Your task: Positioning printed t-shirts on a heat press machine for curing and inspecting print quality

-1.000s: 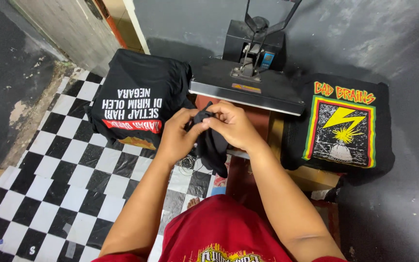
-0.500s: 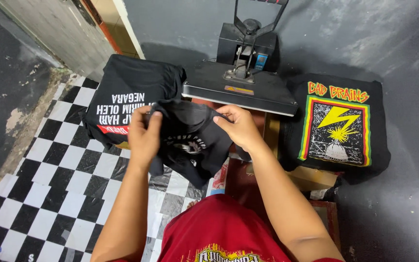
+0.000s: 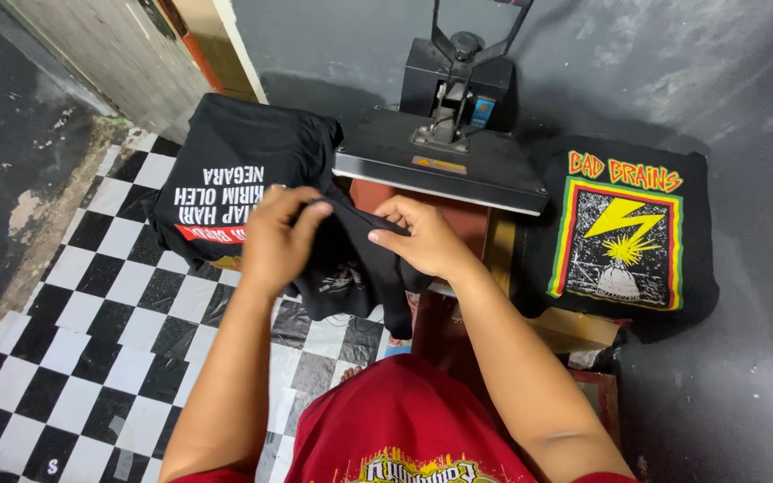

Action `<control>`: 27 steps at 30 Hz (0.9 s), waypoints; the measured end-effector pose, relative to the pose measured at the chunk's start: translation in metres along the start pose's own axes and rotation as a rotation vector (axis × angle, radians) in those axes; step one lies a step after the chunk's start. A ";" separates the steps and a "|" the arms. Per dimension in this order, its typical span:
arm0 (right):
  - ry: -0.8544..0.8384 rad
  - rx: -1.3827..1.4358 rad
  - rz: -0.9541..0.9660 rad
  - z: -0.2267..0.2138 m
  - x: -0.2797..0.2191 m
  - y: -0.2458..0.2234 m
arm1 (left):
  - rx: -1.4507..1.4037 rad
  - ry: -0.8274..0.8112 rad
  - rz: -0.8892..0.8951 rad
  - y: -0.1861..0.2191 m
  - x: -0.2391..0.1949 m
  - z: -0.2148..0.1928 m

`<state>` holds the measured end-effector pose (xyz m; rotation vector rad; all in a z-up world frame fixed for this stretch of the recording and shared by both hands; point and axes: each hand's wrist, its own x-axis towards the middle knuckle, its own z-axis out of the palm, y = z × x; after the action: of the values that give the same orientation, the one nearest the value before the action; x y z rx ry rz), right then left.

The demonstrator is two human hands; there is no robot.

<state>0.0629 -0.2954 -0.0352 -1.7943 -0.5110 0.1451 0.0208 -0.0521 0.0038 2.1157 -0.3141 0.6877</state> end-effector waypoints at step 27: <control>-0.023 0.085 -0.161 0.018 -0.006 -0.024 | -0.369 -0.171 -0.233 0.034 -0.017 -0.003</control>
<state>0.0445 -0.2775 -0.0184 -1.6633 -0.6535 0.0747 -0.0088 -0.0703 0.0178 1.8214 -0.2590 0.2862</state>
